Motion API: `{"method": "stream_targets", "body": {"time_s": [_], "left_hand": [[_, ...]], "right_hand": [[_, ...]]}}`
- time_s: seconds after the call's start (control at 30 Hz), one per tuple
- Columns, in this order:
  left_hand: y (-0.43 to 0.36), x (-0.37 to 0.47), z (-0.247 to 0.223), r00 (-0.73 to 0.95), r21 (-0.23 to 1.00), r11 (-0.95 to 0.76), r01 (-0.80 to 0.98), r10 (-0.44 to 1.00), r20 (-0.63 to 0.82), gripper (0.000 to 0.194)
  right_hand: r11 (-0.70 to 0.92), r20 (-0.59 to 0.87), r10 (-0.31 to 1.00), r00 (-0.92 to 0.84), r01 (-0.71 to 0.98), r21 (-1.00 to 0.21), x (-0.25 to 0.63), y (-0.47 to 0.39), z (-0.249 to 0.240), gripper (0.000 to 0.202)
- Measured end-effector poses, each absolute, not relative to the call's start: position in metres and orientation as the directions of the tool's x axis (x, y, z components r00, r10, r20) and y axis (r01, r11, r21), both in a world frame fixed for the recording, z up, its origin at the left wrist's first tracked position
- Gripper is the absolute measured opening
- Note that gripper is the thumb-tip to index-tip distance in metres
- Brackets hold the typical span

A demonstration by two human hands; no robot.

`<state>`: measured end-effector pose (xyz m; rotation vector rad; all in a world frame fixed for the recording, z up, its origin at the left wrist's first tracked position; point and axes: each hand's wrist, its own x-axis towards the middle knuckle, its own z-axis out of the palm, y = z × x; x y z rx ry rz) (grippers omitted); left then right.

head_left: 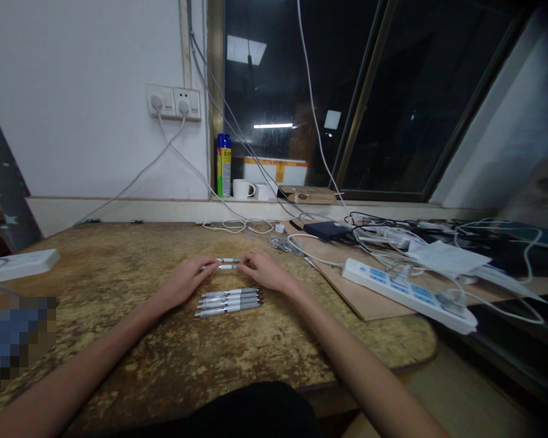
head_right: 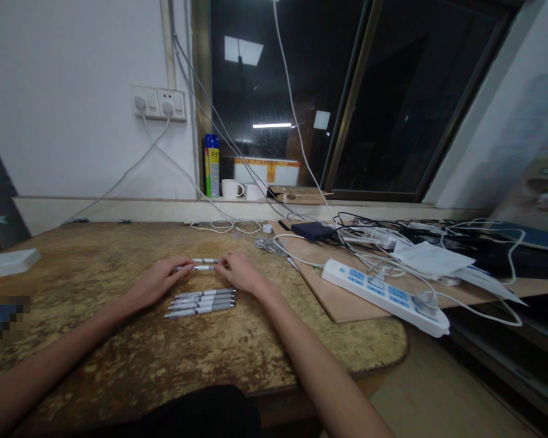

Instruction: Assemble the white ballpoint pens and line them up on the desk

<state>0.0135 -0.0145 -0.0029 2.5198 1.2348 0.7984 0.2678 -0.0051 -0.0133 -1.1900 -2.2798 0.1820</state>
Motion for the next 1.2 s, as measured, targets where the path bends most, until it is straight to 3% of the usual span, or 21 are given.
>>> {"method": "stream_targets", "body": {"time_s": [0.13,0.4,0.57,0.7,0.87,1.07,1.2], "left_hand": [[-0.014,0.013,0.0,0.494,0.462,-0.62,0.634,0.785,0.374,0.042],[-0.01,0.012,-0.002,0.481,0.532,-0.625,0.571,0.78,0.4,0.044],[-0.007,0.011,-0.003,0.451,0.535,-0.61,0.584,0.792,0.411,0.048],[-0.008,0.011,-0.003,0.45,0.534,-0.611,0.585,0.792,0.413,0.048],[-0.014,0.014,0.002,0.466,0.552,-0.61,0.569,0.792,0.395,0.044],[-0.017,0.016,0.004,0.533,0.524,-0.671,0.524,0.739,0.413,0.038],[-0.014,0.014,0.002,0.523,0.489,-0.672,0.557,0.74,0.422,0.04]], "right_hand": [[0.607,0.451,0.788,-0.419,0.651,-0.456,0.266,-0.006,-0.012,0.014],[0.629,0.449,0.768,-0.457,0.406,-0.663,0.257,-0.007,-0.01,0.025],[0.637,0.519,0.764,-0.383,0.322,-0.7,0.255,-0.001,-0.014,0.016],[0.603,0.482,0.791,-0.377,0.342,-0.721,0.254,-0.001,-0.014,0.026],[0.606,0.521,0.785,-0.335,0.236,-0.76,0.25,0.0,-0.013,0.015],[0.639,0.545,0.738,-0.397,0.151,-0.754,0.242,-0.002,-0.017,0.02],[0.595,0.5,0.775,-0.386,0.18,-0.783,0.242,-0.004,-0.018,0.025]]}}
